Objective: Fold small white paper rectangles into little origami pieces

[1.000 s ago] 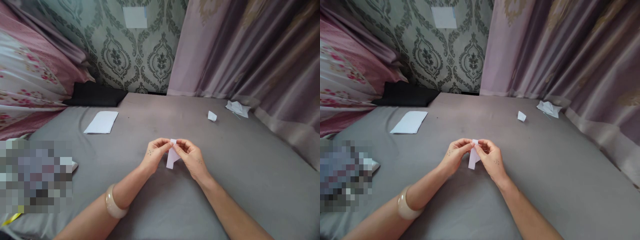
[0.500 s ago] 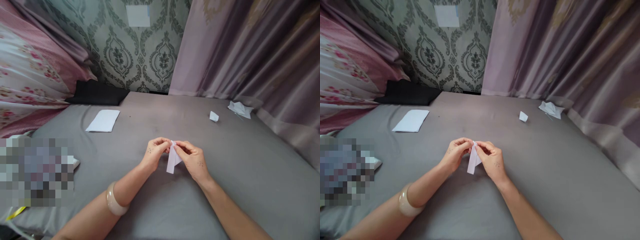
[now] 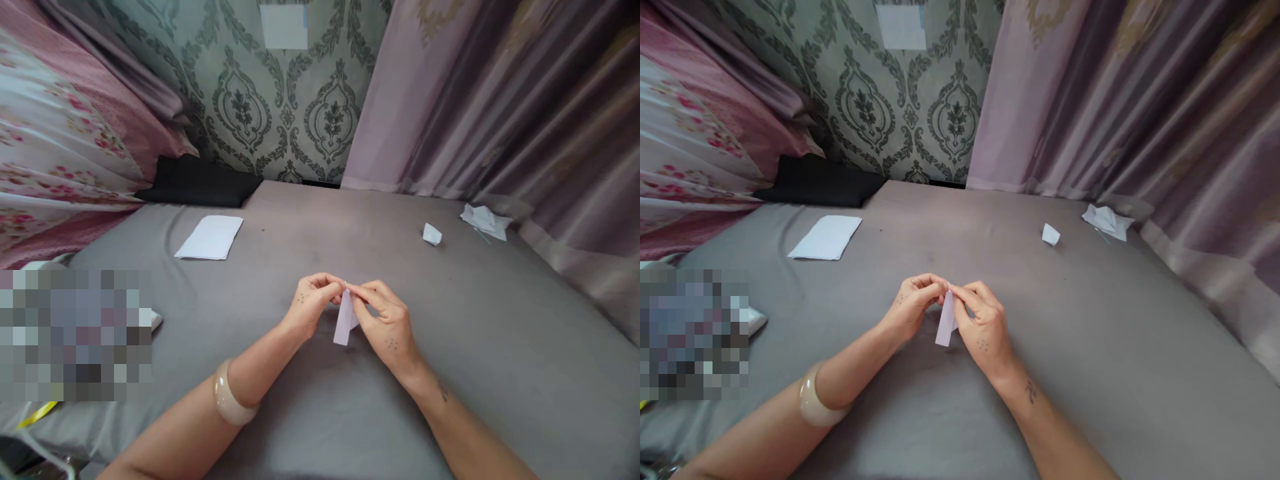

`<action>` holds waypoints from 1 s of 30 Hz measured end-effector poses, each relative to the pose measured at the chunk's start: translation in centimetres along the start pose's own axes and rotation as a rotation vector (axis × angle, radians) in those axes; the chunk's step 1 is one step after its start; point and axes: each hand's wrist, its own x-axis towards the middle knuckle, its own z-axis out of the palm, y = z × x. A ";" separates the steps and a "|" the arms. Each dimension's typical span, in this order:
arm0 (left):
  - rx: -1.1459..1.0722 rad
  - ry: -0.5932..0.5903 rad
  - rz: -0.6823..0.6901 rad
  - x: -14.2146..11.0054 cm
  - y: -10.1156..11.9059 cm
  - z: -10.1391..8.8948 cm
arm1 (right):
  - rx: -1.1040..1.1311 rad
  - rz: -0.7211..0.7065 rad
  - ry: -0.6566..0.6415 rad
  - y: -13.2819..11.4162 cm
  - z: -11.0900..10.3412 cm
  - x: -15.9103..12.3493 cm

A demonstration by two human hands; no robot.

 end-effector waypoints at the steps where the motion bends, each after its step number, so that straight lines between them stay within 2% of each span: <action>1: 0.004 -0.005 0.004 0.0 0.0 0.0 | -0.033 -0.025 -0.006 0.0 0.0 0.0; 7: 0.022 -0.075 0.022 0.1 0.1 -0.2 | -0.219 -0.172 -0.037 0.5 -0.3 -0.2; 13: 0.022 -0.089 -0.010 0.3 0.2 -0.5 | -0.500 -0.293 -0.116 0.2 -0.6 -0.5; 18: 0.024 -0.051 -0.046 0.6 -0.3 -0.6 | -0.752 -0.377 -0.170 -0.8 0.2 -1.1; 21: 0.045 -0.012 -0.066 0.7 -0.5 -0.7 | -0.768 -0.364 -0.197 -1.1 0.7 -1.4; 23: 0.029 -0.016 -0.065 0.7 -0.4 -0.8 | -0.650 -0.316 -0.184 -1.0 0.7 -1.2; 25: 0.002 -0.046 -0.052 0.7 -0.2 -0.7 | -0.398 -0.196 -0.104 -0.7 0.3 -0.7; 26: -0.004 -0.066 -0.041 0.6 0.0 -0.6 | -0.235 -0.091 -0.047 -0.6 -0.1 -0.4; 28: 0.004 -0.101 -0.015 0.4 0.2 -0.4 | 0.080 0.213 0.031 -0.3 -0.8 0.3; 30: 0.021 -0.126 0.016 0.1 0.3 -0.2 | 0.319 0.494 0.002 -0.2 -1.3 0.9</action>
